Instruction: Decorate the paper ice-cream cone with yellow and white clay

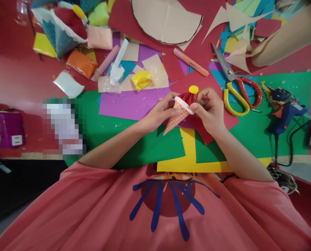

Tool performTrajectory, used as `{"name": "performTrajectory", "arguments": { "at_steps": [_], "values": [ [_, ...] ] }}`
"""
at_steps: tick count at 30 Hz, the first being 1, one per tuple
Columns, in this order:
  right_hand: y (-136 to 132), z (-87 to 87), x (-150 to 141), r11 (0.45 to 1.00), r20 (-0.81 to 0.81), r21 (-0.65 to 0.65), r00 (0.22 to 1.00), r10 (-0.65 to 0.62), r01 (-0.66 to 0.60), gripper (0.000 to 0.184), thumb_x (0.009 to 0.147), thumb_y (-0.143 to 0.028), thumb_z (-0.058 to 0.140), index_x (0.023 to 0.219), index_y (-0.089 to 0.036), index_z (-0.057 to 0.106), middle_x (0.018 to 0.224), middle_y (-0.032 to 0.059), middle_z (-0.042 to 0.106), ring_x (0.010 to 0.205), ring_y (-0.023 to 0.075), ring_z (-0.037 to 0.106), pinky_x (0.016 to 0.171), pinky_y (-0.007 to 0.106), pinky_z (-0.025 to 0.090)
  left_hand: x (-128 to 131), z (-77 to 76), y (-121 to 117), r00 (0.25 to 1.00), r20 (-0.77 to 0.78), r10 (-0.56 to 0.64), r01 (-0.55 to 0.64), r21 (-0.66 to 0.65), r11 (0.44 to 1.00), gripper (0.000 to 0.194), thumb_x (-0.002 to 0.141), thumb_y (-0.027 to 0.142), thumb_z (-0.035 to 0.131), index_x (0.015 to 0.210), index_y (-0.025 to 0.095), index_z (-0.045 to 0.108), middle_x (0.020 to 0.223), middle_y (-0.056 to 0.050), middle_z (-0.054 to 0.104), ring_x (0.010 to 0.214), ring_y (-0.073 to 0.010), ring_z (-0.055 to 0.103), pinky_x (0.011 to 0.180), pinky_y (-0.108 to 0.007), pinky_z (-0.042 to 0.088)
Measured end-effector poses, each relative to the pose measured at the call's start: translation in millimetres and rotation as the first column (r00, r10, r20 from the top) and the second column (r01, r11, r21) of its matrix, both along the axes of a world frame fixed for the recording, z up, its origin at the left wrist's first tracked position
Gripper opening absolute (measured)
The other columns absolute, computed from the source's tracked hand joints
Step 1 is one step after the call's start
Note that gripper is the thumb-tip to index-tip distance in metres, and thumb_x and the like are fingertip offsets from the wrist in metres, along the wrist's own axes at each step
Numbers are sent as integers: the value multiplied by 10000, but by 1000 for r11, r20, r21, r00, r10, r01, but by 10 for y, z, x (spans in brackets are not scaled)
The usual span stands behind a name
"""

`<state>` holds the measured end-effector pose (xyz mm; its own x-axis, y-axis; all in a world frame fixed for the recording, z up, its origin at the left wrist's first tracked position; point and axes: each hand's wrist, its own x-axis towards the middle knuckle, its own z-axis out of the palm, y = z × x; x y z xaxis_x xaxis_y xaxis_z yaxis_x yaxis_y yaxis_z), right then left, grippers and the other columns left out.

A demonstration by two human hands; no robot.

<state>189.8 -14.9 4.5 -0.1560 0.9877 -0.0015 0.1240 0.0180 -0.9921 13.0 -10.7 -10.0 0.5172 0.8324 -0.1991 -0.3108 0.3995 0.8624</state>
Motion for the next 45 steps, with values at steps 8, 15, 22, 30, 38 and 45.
{"name": "performTrajectory", "arguments": {
  "at_steps": [8,15,22,30,38,45],
  "values": [
    [25,-45,-5,987,4,163,1000,19,-19,450,752,-647,661,761,-252,445,526,-95,353,429,56,342,402,220,289,36,60,-3,997,72,24,-13,-140,990,348,714,368,749,902,173,531,812,27,605,734,-114,631,730,-273,541],
    [20,-116,25,963,112,264,990,-81,49,418,781,-672,604,767,-266,506,519,-77,421,424,92,445,397,246,412,38,107,-22,995,19,-99,101,-162,982,457,653,382,839,965,180,574,823,24,640,694,-93,620,627,-210,496],
    [-43,13,36,907,47,382,976,-212,179,311,966,-510,415,887,-277,605,513,-69,399,375,94,353,363,252,315,3,67,4,984,170,-57,109,-316,942,410,700,379,806,1023,168,669,989,-50,731,912,-181,707,814,-264,546],
    [-80,-13,98,801,480,559,872,-100,-216,372,989,-348,396,1301,-253,576,881,18,729,742,144,687,702,286,569,26,70,30,966,257,39,63,-374,925,182,808,269,651,944,165,711,910,-18,741,926,-165,707,897,-269,537],
    [-77,-8,89,791,649,520,751,-122,-322,408,984,-352,402,1327,-210,571,739,2,675,572,104,561,582,229,477,27,105,19,983,166,77,-26,-294,955,201,741,125,668,937,151,701,901,-10,726,834,-128,690,806,-238,543],
    [-80,15,83,792,703,495,700,-123,-358,439,990,-349,392,1377,-191,525,746,7,680,572,106,541,559,235,434,24,99,12,996,68,65,-47,-237,970,254,764,215,739,1008,173,679,1018,-20,719,940,-163,695,870,-279,558]
  ]
}}
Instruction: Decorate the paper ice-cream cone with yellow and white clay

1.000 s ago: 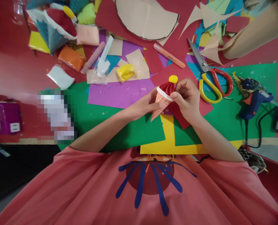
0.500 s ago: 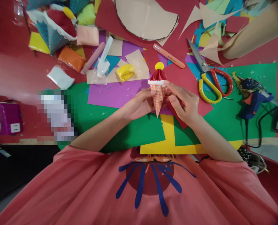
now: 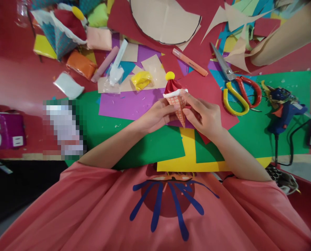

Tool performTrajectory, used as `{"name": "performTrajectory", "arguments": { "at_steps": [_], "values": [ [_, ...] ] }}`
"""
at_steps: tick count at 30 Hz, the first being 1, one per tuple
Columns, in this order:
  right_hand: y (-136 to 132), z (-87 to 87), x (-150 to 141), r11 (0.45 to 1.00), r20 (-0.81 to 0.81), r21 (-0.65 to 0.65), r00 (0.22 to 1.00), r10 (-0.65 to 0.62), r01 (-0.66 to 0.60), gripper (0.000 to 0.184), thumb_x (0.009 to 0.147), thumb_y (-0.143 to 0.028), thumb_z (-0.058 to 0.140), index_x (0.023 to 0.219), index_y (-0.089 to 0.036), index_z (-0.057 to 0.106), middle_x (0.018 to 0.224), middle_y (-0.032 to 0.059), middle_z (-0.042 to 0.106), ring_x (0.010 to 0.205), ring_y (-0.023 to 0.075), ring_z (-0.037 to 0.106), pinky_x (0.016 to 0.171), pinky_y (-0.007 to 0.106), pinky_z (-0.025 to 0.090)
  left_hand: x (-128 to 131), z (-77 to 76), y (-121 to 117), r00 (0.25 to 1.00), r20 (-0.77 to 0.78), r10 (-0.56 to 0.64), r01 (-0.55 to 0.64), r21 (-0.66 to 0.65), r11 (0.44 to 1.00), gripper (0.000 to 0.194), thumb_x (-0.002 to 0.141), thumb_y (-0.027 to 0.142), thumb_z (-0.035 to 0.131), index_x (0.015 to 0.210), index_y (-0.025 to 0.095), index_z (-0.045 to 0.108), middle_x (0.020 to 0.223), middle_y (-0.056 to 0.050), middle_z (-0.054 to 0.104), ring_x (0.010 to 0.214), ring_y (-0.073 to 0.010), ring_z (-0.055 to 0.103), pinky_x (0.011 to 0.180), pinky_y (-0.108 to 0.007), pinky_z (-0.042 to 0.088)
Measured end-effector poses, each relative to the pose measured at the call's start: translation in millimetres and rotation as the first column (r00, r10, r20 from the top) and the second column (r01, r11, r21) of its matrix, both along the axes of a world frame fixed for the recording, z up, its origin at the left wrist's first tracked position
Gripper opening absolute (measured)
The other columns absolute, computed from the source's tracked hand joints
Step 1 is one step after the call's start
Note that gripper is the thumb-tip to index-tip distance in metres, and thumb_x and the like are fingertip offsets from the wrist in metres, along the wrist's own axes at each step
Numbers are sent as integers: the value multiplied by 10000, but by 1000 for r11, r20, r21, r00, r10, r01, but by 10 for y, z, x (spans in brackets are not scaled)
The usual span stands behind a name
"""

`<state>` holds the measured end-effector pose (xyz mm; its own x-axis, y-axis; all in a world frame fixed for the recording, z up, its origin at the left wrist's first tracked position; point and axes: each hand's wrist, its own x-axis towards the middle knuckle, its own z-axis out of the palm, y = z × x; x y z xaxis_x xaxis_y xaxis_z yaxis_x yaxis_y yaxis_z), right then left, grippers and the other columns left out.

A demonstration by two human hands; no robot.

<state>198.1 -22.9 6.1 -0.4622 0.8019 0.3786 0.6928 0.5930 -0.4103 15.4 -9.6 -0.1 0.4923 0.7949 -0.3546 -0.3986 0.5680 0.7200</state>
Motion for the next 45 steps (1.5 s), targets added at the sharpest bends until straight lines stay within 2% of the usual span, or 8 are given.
{"name": "performTrajectory", "arguments": {
  "at_steps": [6,10,14,18,26,34,38,45],
  "values": [
    [14,-37,11,999,80,-36,996,-26,29,440,986,-381,400,1362,-202,544,710,-3,640,573,99,523,561,224,415,0,-16,9,1000,7,2,-2,-8,1000,251,788,237,740,1012,165,654,962,-10,707,853,-132,698,817,-258,577],
    [12,-43,-2,999,18,11,999,-35,35,428,968,-390,426,1346,-227,544,751,7,649,619,126,591,587,245,482,-3,-10,9,1000,7,5,-5,-19,1000,241,789,246,734,1006,177,656,980,-18,718,931,-164,700,864,-287,574],
    [-34,23,-24,997,-177,38,983,-54,62,324,949,-337,439,1248,-253,529,1087,67,703,878,200,700,758,357,586,-4,1,8,1000,-12,8,-8,-15,1000,255,802,281,719,1029,185,652,1052,-38,719,1063,-212,676,922,-328,556],
    [-65,49,-40,997,-221,-68,975,16,-31,229,936,-309,456,1151,-274,526,1308,66,649,950,199,731,798,341,610,-5,-7,13,999,-33,11,-12,-17,1000,233,802,266,719,1010,180,656,1013,-31,716,1050,-203,682,929,-323,548],
    [-17,-2,-68,992,-196,79,974,112,-98,258,906,-228,527,1163,-212,527,1308,119,660,915,186,752,769,284,617,16,9,12,999,-35,25,-23,35,999,265,778,286,748,1001,176,656,986,-23,717,1003,-188,689,880,-289,554],
    [-29,-16,-62,998,-146,24,987,60,-58,275,919,-293,484,1178,-232,552,1306,81,666,896,181,747,690,292,614,33,41,12,997,-43,63,-61,43,997,239,767,262,756,958,165,649,949,-24,721,1029,-205,691,901,-297,547],
    [-31,-23,-61,995,-177,61,980,90,-80,299,912,-261,499,1207,-223,529,1299,99,669,880,179,750,738,288,612,37,52,14,996,-59,68,-67,18,998,214,777,232,743,955,161,649,950,-25,720,1057,-214,684,938,-318,540],
    [-42,-30,-51,995,-250,-20,964,92,-100,321,916,-281,506,1230,-228,544,1300,98,666,857,168,749,733,269,609,26,48,11,995,-71,70,-68,23,997,225,772,239,748,962,166,652,954,-18,718,1049,-197,682,942,-295,532]
  ]
}}
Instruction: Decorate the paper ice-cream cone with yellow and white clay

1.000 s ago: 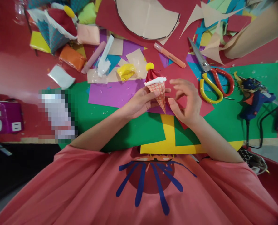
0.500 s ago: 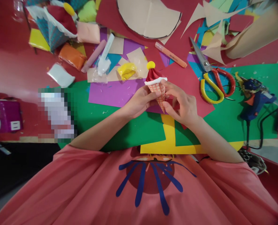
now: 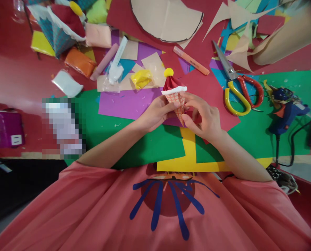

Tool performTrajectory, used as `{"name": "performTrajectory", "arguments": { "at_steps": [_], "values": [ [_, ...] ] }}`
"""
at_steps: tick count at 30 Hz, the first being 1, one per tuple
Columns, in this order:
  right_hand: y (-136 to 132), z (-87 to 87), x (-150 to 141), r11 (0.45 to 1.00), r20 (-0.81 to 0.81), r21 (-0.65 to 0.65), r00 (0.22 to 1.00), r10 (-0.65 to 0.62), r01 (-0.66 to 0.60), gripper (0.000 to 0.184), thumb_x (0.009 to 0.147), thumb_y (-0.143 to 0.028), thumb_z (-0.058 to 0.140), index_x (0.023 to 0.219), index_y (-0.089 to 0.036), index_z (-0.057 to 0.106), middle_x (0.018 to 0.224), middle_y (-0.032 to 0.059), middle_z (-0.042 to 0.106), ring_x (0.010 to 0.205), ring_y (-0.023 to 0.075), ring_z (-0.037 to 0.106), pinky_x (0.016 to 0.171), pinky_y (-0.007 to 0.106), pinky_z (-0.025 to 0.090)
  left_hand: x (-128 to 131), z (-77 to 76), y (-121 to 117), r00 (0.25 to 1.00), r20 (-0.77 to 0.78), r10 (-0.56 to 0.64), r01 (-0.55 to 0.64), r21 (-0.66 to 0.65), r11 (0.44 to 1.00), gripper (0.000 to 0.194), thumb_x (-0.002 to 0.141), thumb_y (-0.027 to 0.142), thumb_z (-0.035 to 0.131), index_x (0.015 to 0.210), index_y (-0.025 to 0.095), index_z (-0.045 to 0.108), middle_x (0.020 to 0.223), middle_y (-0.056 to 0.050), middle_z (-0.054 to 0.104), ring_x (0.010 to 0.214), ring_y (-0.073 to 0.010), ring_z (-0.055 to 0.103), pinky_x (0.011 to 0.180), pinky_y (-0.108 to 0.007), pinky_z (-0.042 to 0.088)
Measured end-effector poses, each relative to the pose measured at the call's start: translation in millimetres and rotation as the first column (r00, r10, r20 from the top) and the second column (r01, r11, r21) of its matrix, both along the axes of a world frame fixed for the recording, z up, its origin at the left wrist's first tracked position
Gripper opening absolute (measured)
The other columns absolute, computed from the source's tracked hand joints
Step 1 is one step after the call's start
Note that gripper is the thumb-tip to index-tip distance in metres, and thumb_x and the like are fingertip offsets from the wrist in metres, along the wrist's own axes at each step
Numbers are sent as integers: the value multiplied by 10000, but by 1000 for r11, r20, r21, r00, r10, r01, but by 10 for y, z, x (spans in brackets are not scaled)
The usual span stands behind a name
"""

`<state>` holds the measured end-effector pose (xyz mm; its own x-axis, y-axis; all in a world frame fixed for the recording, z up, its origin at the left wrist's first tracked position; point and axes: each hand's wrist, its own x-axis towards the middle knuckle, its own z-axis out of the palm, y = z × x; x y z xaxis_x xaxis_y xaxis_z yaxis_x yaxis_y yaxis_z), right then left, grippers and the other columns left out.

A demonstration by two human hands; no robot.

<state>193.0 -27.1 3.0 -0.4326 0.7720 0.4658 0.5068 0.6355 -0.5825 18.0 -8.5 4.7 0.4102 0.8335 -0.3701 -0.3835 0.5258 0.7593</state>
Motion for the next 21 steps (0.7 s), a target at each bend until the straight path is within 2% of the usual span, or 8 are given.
{"name": "performTrajectory", "arguments": {
  "at_steps": [6,9,13,16,18,21],
  "values": [
    [0,24,-1,1000,62,-7,998,-7,8,284,924,-330,473,1171,-220,563,1282,100,677,820,158,744,648,266,598,-26,-39,1,1000,-7,0,0,9,1000,214,769,259,747,936,164,652,895,-7,720,911,-153,700,860,-257,552],
    [-4,28,-4,1000,87,8,996,-8,7,270,922,-324,464,1145,-219,575,1270,99,685,861,176,745,661,285,601,-37,-53,7,1000,-1,0,0,-5,1000,229,777,270,741,959,167,647,908,-8,718,944,-165,701,894,-285,548],
    [-7,20,-5,1000,86,-4,996,3,-3,262,919,-311,473,1140,-223,584,1248,106,697,851,181,745,666,289,604,-51,-39,15,1000,13,-7,7,-13,1000,277,788,288,729,1020,162,645,1028,-40,719,1068,-196,675,955,-305,525],
    [-6,5,-4,1000,64,-3,998,27,-27,255,917,-299,479,1137,-219,581,1255,107,693,848,179,747,669,288,609,-60,-14,21,999,25,-24,25,-36,999,262,799,295,717,1017,168,647,1098,-47,714,1078,-193,671,944,-296,530],
    [-6,-6,-4,998,20,45,999,47,-48,235,913,-274,486,1125,-223,574,1245,97,700,843,169,751,662,274,609,-66,-10,25,998,47,-30,32,-42,999,261,798,297,721,1017,175,647,1119,-43,712,1055,-184,679,924,-287,538],
    [-11,-14,-4,993,-73,118,996,42,-33,224,893,-213,521,1111,-222,566,1215,96,715,839,160,754,666,258,607,-70,-27,28,996,77,-42,46,-47,998,230,808,308,711,984,169,660,1041,-32,728,994,-175,699,881,-276,552]
  ]
}}
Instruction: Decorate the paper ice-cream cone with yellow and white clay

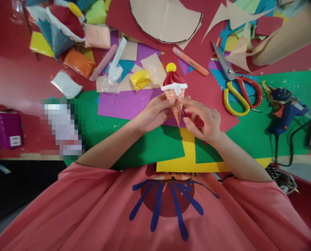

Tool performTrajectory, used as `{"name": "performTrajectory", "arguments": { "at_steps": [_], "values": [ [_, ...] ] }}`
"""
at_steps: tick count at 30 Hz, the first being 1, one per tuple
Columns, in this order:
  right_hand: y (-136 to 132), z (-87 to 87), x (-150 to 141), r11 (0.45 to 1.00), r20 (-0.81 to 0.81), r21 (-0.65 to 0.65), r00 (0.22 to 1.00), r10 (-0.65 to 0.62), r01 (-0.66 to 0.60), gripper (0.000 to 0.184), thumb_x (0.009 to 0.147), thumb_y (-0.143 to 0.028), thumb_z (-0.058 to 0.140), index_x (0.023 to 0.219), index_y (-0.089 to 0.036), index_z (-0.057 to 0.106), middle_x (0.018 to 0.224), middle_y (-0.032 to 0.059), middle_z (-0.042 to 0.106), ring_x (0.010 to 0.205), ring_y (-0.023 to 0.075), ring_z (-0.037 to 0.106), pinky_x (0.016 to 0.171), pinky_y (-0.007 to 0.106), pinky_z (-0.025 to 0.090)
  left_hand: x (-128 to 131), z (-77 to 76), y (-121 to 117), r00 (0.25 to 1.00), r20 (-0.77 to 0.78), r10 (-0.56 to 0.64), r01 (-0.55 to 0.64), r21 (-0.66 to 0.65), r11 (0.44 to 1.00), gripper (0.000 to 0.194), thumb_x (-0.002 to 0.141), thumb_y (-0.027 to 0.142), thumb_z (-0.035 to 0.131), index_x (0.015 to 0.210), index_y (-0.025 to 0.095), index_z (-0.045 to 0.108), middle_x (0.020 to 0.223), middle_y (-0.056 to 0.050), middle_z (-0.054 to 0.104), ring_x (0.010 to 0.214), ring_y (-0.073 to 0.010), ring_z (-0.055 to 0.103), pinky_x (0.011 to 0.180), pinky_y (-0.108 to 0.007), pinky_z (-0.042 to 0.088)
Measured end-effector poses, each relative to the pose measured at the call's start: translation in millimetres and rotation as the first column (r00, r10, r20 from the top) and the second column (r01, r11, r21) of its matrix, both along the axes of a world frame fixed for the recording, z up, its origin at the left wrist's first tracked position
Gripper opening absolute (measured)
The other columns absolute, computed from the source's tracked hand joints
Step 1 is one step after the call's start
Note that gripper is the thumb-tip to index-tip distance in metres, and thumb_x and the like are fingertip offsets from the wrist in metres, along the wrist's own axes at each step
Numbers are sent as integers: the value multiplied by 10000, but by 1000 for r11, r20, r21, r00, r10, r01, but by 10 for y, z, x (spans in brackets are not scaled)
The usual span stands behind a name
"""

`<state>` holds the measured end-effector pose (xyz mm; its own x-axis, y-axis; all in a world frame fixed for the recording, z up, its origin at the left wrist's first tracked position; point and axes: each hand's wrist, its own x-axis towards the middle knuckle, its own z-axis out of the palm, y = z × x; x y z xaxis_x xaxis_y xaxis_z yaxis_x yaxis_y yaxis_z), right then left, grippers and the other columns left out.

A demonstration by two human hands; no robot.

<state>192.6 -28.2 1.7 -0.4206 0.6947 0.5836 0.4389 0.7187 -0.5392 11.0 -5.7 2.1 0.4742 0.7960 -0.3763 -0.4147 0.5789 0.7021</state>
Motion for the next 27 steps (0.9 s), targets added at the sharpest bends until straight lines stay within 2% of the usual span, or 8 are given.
{"name": "performTrajectory", "arguments": {
  "at_steps": [4,9,15,20,25,27],
  "values": [
    [-4,18,4,996,-39,-14,995,-88,87,271,867,-169,563,1131,-227,551,1266,108,687,833,163,754,646,264,607,7,-23,-10,1000,25,1,-1,-24,1000,168,822,279,688,958,180,681,963,-16,735,963,-175,707,886,-290,556],
    [2,48,5,996,11,-24,997,-80,80,266,881,-180,544,1142,-228,546,1289,109,672,799,164,755,641,283,618,13,-18,-20,999,44,13,-12,-23,1000,183,801,248,715,966,177,680,954,-17,730,917,-159,704,892,-292,549],
    [14,60,-9,997,38,2,997,-71,71,245,879,-174,546,1122,-205,542,1261,109,688,993,199,739,715,269,634,12,-34,-16,999,38,23,-23,-21,1000,243,763,242,766,971,177,660,919,0,712,866,-149,702,889,-311,546],
    [11,44,-3,995,47,-26,995,-92,93,238,895,-218,546,1132,-232,526,1275,103,682,832,159,760,660,249,628,10,-40,-19,999,39,27,-27,1,1000,256,752,253,776,976,185,672,939,1,717,861,-142,695,863,-289,549],
    [3,27,0,995,35,-34,995,-90,91,240,899,-230,535,1139,-222,524,1268,94,685,916,188,752,713,287,627,12,-29,-20,998,49,26,-27,17,999,274,715,268,805,945,180,686,921,-2,724,867,-150,699,819,-268,564],
    [-1,25,-2,993,46,-59,994,-100,102,234,904,-238,522,1138,-236,523,1276,77,681,801,152,753,665,271,612,12,-26,-19,999,35,23,-24,27,999,272,726,274,797,950,175,680,921,-8,722,884,-161,704,840,-286,564]
  ]
}}
